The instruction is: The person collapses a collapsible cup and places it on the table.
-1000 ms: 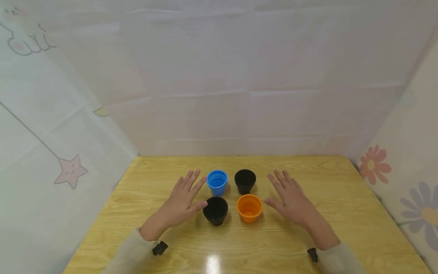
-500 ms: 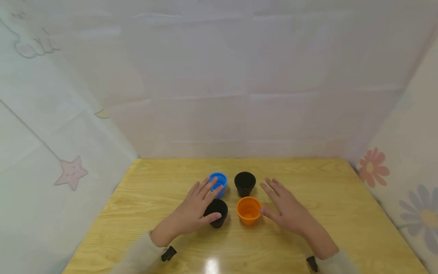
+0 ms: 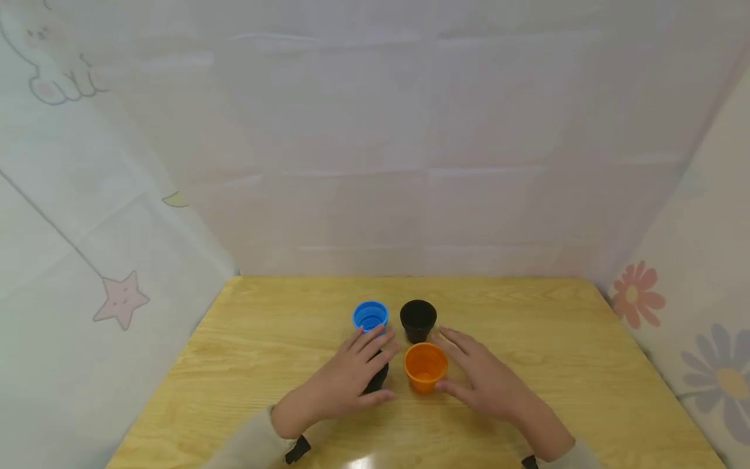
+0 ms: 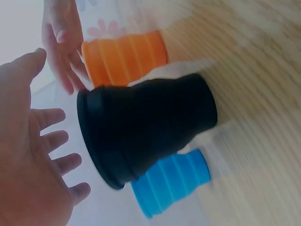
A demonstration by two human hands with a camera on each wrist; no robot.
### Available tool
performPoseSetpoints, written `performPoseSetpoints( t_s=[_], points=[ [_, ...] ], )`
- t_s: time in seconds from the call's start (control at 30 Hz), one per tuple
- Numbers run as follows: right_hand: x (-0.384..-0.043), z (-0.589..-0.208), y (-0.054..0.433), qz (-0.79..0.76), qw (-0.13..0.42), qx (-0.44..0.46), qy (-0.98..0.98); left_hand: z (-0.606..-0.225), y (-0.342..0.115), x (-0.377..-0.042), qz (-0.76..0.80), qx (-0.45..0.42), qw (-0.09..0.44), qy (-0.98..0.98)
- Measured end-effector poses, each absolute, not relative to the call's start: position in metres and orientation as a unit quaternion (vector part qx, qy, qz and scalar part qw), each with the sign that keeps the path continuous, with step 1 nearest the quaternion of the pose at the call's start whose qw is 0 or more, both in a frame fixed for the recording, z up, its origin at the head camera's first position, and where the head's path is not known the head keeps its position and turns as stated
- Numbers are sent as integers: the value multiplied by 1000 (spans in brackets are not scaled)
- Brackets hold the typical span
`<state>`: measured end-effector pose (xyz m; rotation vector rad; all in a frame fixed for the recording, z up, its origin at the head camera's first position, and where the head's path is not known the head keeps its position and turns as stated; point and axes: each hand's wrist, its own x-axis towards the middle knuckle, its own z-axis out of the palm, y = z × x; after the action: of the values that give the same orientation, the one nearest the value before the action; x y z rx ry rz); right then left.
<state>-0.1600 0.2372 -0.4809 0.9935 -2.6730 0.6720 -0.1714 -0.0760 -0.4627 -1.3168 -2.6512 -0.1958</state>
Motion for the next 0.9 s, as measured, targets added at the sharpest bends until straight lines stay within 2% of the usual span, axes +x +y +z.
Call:
performPoseSetpoints(
  t_s=[0.47,0.77,0.9],
  points=[
    [-158,-490,237,190,128,389,-892,-469,-57,-167,-8,-453,72,-889],
    [-157,-491,235,162,74,369,-912,-470,-47,-167,23,-442,59,-895],
    [-159,-492,234,148,81,380,-909,-468,-42,-167,39,-438,50,-897]
  ],
)
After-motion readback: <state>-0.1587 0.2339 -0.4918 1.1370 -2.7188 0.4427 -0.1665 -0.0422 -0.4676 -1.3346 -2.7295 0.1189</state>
